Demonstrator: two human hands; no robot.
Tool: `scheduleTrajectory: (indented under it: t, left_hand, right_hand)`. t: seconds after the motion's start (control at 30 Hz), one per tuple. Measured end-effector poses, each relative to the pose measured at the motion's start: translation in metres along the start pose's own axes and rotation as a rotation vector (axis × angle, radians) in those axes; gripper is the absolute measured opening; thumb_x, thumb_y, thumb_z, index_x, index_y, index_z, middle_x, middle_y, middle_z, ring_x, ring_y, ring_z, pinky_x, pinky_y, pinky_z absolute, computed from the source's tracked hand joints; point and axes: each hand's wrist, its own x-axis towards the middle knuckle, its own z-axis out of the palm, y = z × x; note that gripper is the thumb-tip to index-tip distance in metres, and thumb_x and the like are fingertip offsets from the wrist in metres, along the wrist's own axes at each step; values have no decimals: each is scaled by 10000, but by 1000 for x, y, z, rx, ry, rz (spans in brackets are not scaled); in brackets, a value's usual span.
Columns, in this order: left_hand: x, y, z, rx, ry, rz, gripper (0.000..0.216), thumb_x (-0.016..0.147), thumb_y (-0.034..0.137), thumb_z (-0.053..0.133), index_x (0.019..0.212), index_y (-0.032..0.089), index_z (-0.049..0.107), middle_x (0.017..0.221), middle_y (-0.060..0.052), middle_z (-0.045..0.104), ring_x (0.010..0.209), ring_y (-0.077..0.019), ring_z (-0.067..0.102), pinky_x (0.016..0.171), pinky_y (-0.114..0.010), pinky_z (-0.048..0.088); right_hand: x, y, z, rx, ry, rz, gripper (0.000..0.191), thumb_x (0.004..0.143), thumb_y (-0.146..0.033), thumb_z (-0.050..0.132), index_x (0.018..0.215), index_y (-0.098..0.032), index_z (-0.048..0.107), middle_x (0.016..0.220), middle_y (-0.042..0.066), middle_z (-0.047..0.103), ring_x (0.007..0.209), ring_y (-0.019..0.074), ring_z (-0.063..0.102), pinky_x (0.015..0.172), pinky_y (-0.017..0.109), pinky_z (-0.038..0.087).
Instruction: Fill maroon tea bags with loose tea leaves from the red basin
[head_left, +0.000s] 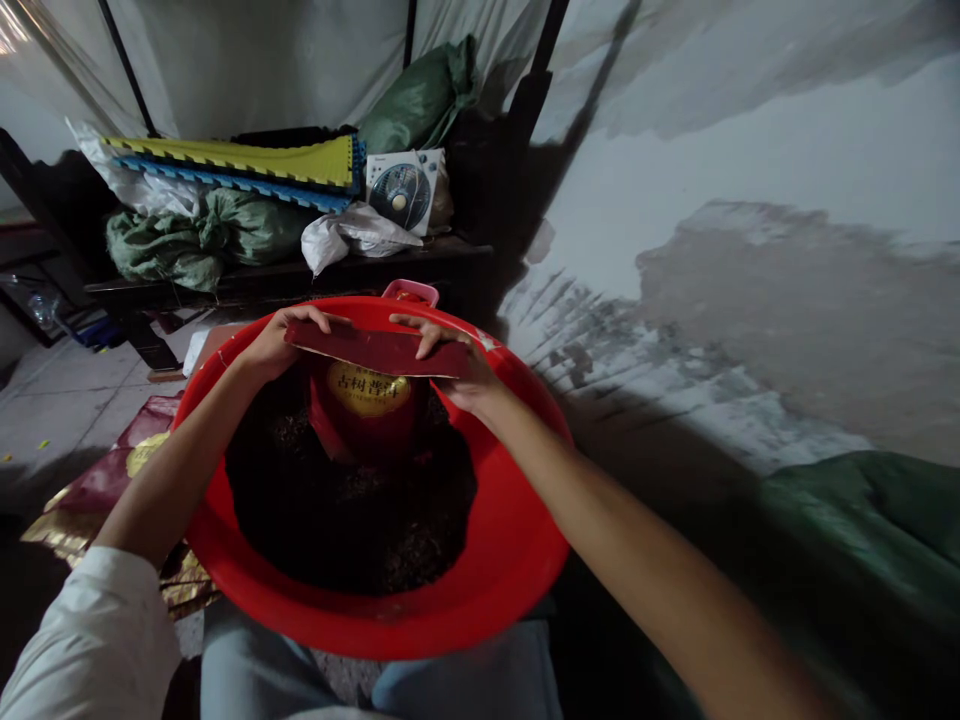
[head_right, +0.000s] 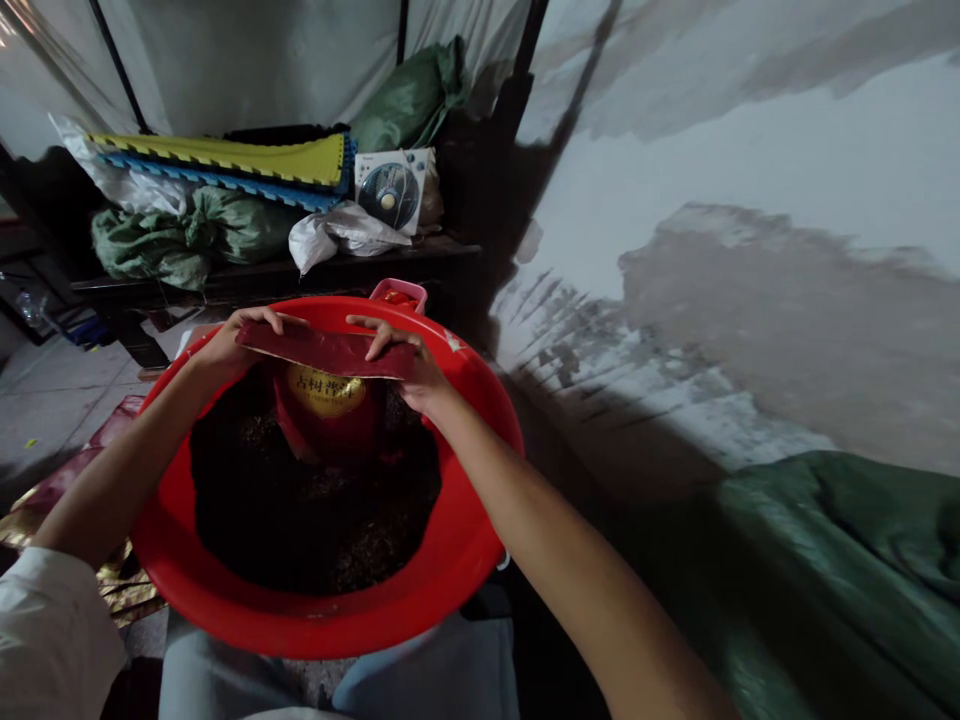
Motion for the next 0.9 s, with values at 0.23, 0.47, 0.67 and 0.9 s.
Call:
scheduleTrajectory:
  t: [0.23, 0.47, 0.67, 0.9]
  left_hand:
    - [8, 19, -15, 8, 350, 127, 182, 806, 365, 668, 726, 206, 631, 968, -59, 779, 949, -214, 729, 837, -331, 573]
    - [-12, 45, 18, 921, -56, 221, 233, 856, 398, 738, 968, 206, 808, 1098, -85, 789, 1076, -274, 697, 1044, -382, 491]
    - [-15, 33, 37, 1291, -69, 234, 359, 905, 315, 688, 1248, 255, 773, 1294, -80, 749, 1243, -314, 644, 1190, -471, 394]
    - [-13, 35, 23, 1247, -7, 174, 303, 974, 446, 628, 1118, 259, 818, 1141, -70, 793, 1002, -271, 712, 997, -376, 508]
  right_hand:
    - [1, 5, -6, -26, -52, -67, 353, 734, -556, 766, 542, -286, 644, 1304, -5, 742, 1322, 327, 613, 1124, 510, 486]
    - [1, -1, -7, -133, -112, -62, 429, 762, -626, 744, 514, -287, 661, 1197, 41, 782, 1283, 351, 647, 1150, 544, 472]
    - [0, -1, -12, -218, -160, -77, 366, 755, -564, 798, 529, -298, 688, 1185, 24, 781, 1318, 352, 622, 1159, 547, 458]
    - [-1, 1, -8, -158, -49, -80, 395, 720, -627, 818, 613, -283, 654, 1231, 31, 753, 1268, 327, 636, 1194, 544, 415]
